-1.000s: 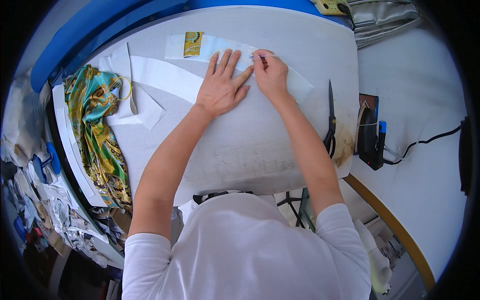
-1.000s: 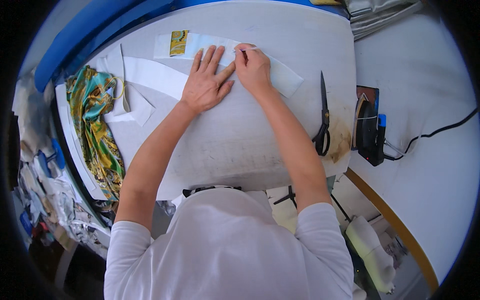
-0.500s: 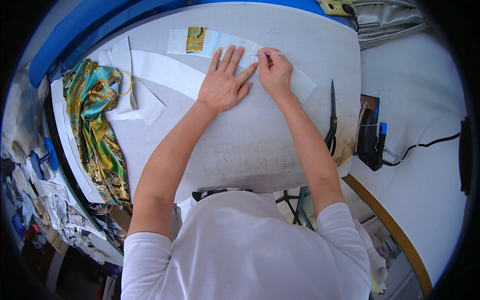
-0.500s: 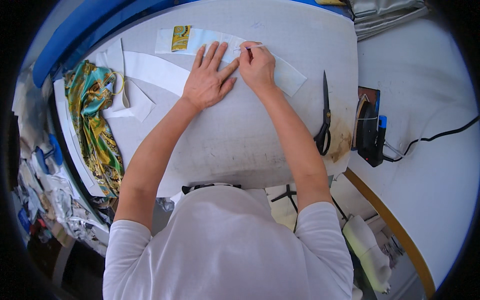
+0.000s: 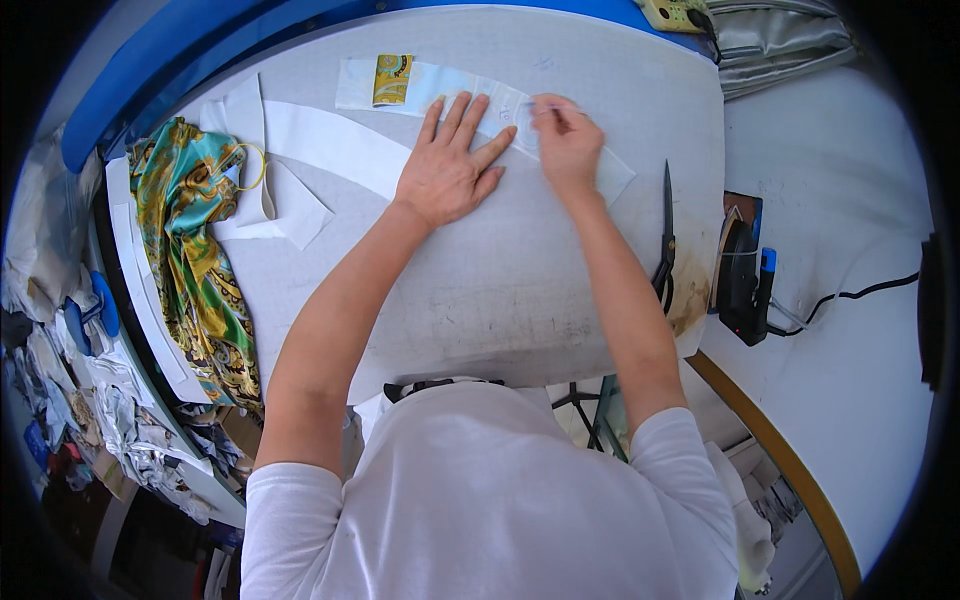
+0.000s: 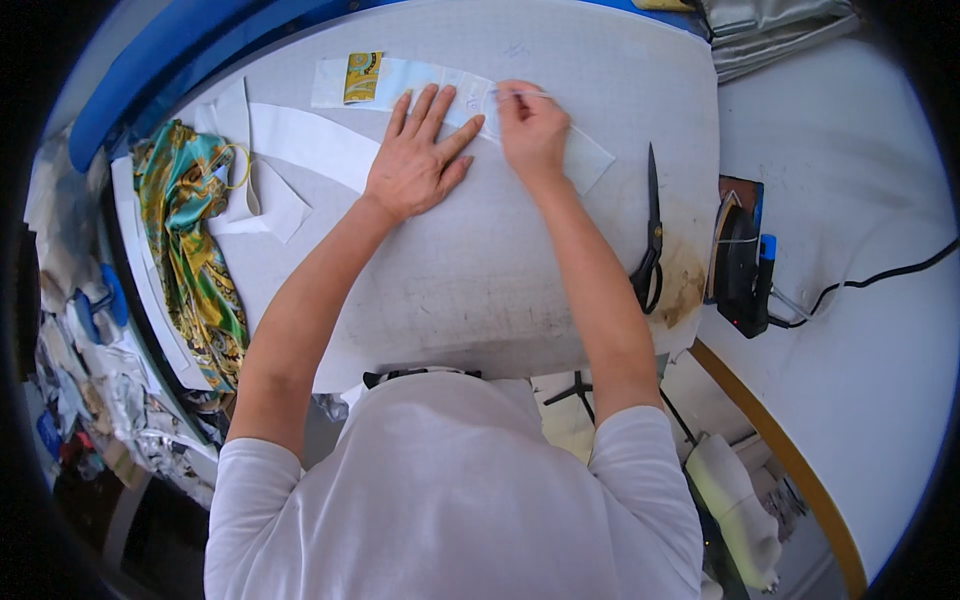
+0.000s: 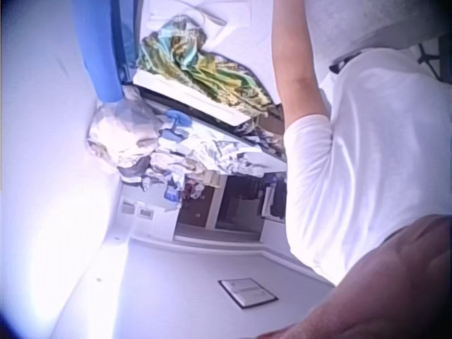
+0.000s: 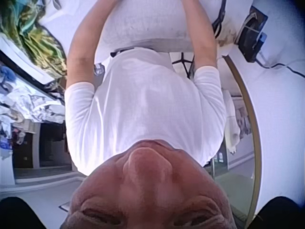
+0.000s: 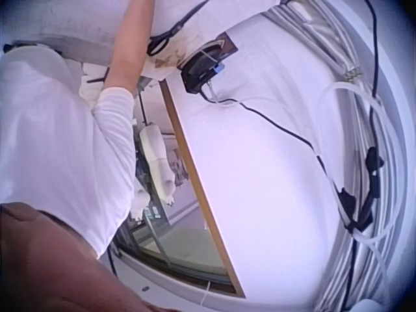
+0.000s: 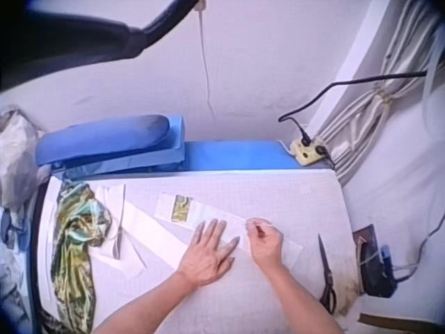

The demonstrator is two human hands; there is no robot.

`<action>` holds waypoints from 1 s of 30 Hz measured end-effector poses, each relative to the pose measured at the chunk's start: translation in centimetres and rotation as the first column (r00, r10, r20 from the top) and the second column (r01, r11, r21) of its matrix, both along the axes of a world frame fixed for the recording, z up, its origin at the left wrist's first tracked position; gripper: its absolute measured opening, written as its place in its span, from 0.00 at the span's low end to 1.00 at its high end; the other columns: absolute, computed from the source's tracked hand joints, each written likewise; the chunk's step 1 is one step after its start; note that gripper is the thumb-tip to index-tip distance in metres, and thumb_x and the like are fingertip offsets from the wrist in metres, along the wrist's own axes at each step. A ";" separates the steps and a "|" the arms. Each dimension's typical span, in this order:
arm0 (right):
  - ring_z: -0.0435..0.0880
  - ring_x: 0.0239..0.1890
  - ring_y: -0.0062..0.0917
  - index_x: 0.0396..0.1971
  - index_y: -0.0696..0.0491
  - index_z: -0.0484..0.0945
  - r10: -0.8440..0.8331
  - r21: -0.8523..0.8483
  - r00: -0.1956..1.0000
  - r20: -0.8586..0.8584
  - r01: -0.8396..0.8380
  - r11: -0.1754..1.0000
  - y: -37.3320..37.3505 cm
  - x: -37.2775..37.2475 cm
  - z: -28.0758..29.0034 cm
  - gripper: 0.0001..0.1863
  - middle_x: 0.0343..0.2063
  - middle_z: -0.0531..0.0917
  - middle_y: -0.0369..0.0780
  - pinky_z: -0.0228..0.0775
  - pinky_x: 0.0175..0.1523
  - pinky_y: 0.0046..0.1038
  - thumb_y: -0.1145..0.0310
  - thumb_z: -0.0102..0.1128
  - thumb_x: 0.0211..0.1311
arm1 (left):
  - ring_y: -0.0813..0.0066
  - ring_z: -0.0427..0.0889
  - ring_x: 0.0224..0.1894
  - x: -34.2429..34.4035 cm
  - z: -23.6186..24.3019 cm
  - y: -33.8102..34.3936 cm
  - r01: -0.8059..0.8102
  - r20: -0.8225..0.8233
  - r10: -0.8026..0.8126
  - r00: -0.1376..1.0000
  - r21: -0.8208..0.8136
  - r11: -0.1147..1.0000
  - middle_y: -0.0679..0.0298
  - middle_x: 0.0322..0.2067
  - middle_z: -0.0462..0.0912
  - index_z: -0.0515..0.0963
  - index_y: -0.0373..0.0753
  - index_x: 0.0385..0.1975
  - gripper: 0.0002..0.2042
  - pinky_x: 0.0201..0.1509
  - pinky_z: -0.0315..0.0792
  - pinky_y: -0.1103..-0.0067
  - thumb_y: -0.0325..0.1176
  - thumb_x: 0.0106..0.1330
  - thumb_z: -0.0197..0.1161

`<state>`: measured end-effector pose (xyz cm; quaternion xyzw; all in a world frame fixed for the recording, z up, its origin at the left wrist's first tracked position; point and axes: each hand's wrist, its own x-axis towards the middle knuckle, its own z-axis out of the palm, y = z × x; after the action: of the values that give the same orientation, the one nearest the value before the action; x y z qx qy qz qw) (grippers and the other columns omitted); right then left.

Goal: The person unfolds a patterned fabric on a white worktable and uses scissors to cut the fabric into strips. The person then folds the cut pieces and places them aside.

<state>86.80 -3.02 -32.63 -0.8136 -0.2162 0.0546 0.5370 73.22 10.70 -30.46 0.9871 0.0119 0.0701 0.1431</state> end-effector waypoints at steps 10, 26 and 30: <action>0.79 0.44 0.44 0.44 0.58 0.80 0.180 -0.556 0.875 0.450 0.117 0.823 -8.8 2.2 3.2 0.14 0.38 0.81 0.47 0.71 0.51 0.39 0.68 0.67 0.59 | 0.51 0.51 0.74 0.0 0.5 0.1 -0.042 0.009 0.043 0.999 -0.136 0.990 0.50 0.71 0.57 0.66 0.52 0.68 0.24 0.77 0.41 0.57 0.46 0.73 0.50; 0.86 0.36 0.39 0.37 0.52 0.85 0.079 -0.627 0.965 0.249 0.098 0.772 -14.8 19.8 2.4 0.11 0.32 0.87 0.44 0.75 0.43 0.34 0.61 0.67 0.59 | 0.46 0.53 0.73 -5.2 1.4 6.3 -0.496 -0.011 0.498 0.867 0.083 0.865 0.47 0.69 0.59 0.66 0.36 0.64 0.25 0.76 0.44 0.53 0.35 0.68 0.55; 0.83 0.45 0.41 0.49 0.55 0.81 0.172 -0.778 0.878 0.446 0.286 0.560 -15.5 18.6 3.8 0.18 0.42 0.85 0.47 0.73 0.52 0.37 0.63 0.62 0.63 | 0.46 0.55 0.72 -11.4 2.7 6.1 -0.597 0.064 0.594 0.802 0.054 0.801 0.46 0.68 0.60 0.67 0.32 0.62 0.27 0.74 0.49 0.53 0.28 0.60 0.60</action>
<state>105.39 -18.51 -28.81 -0.9623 -0.2618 -0.0693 0.0242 61.84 16.85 -27.72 0.9363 0.3153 0.1332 0.0786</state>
